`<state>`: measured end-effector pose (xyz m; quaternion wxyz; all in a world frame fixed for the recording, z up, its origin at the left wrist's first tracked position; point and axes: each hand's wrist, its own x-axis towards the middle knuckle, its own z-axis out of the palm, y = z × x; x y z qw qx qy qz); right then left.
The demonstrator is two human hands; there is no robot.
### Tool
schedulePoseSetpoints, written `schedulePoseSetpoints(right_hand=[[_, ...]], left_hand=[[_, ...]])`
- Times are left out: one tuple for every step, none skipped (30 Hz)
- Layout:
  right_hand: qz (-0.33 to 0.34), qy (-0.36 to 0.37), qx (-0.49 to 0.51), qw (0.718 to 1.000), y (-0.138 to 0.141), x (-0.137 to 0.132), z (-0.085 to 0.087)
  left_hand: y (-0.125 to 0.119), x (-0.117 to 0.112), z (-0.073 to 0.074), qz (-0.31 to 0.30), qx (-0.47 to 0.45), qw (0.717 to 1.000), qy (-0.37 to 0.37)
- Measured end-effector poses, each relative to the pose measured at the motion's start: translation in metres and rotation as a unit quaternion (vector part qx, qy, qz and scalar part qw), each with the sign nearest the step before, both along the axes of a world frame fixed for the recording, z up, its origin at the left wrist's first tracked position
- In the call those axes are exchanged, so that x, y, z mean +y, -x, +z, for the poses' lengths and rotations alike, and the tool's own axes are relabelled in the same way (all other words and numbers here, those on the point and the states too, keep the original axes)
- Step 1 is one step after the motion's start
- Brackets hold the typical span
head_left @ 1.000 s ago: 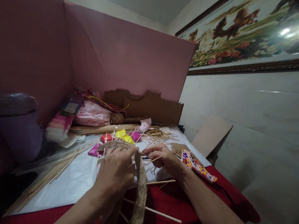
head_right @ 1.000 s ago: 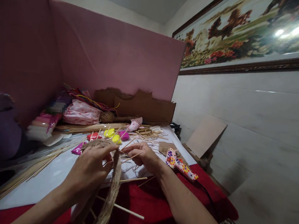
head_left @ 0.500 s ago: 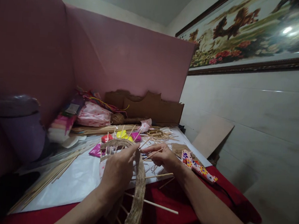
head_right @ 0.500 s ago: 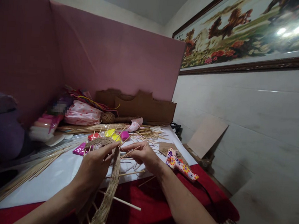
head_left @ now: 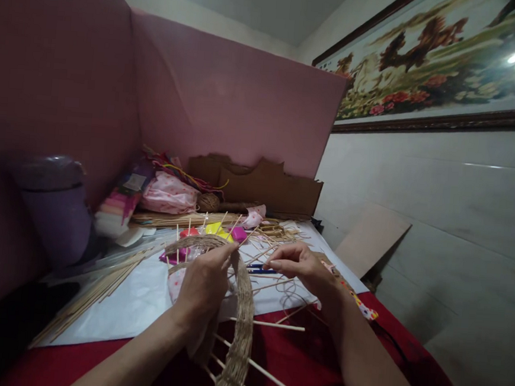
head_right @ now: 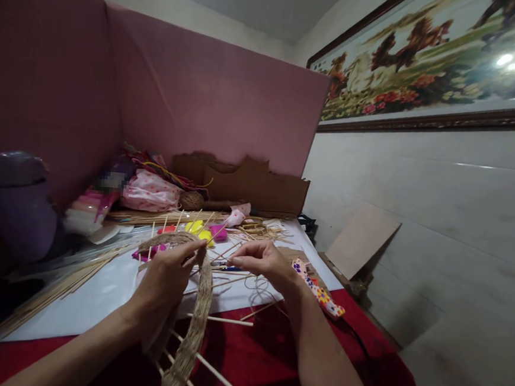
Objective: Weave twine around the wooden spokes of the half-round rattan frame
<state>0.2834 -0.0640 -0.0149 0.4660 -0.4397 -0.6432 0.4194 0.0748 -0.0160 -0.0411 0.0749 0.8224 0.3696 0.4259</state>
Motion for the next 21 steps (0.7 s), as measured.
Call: schedulePoseSetpoints(right_hand=[[-0.005,-0.005,-0.008,1.0,-0.003,-0.003,0.003],[-0.009,-0.011,-0.011,1.0,-0.005,-0.005,0.005],[-0.013,-0.019,-0.01,1.0,-0.007,-0.006,0.007],[-0.015,-0.028,-0.007,0.999,-0.007,-0.008,0.007],[-0.015,-0.038,-0.005,0.999,-0.007,-0.008,0.008],[-0.011,-0.047,-0.009,0.999,-0.006,-0.009,0.008],[-0.006,-0.057,-0.019,0.998,-0.004,-0.01,0.008],[0.0,-0.07,-0.037,0.997,-0.002,-0.01,0.008],[0.006,-0.089,-0.06,0.994,0.0,-0.011,0.008],[0.008,-0.115,-0.084,0.99,0.002,-0.012,0.008],[0.004,-0.15,-0.107,0.983,0.005,-0.013,0.008],[-0.009,-0.193,-0.128,0.973,0.007,-0.015,0.008],[-0.028,-0.239,-0.148,0.959,0.009,-0.016,0.008],[-0.049,-0.281,-0.168,0.944,0.011,-0.018,0.008],[-0.07,-0.317,-0.187,0.927,0.013,-0.02,0.008],[-0.083,-0.345,-0.203,0.913,0.014,-0.022,0.008],[-0.088,-0.363,-0.218,0.902,0.016,-0.023,0.008],[-0.084,-0.374,-0.229,0.895,0.018,-0.025,0.007],[-0.075,-0.379,-0.24,0.89,0.019,-0.026,0.007],[-0.065,-0.382,-0.251,0.887,0.02,-0.027,0.006],[-0.056,-0.383,-0.262,0.884,0.021,-0.027,0.005]], left_hand=[[0.0,0.001,0.0,0.005,0.008,1.0,0.006],[0.0,0.002,0.0,0.013,0.019,1.0,0.013],[0.0,0.003,0.0,0.02,0.031,0.999,0.019],[0.0,0.003,0.001,0.026,0.044,0.998,0.024],[0.0,0.003,0.001,0.031,0.055,0.998,0.027],[0.0,0.003,0.001,0.034,0.065,0.997,0.027],[0.0,0.003,0.001,0.034,0.07,0.997,0.026],[0.0,0.002,0.001,0.031,0.073,0.997,0.025],[0.0,0.003,0.001,0.026,0.072,0.997,0.026],[0.001,0.003,0.0,0.022,0.069,0.997,0.027],[0.001,0.003,-0.001,0.019,0.066,0.997,0.029],[0.001,0.004,-0.002,0.017,0.062,0.997,0.031],[0.001,0.004,-0.003,0.017,0.058,0.998,0.033],[0.001,0.005,-0.003,0.017,0.055,0.998,0.034],[0.002,0.006,-0.004,0.017,0.051,0.998,0.034],[0.002,0.006,-0.005,0.017,0.045,0.998,0.033],[0.002,0.007,-0.005,0.014,0.039,0.999,0.031],[0.002,0.007,-0.005,0.011,0.034,0.999,0.028],[0.002,0.007,-0.005,0.008,0.032,0.999,0.025],[0.001,0.007,-0.005,0.006,0.032,0.999,0.023],[0.001,0.007,-0.005,0.004,0.034,0.999,0.021]])
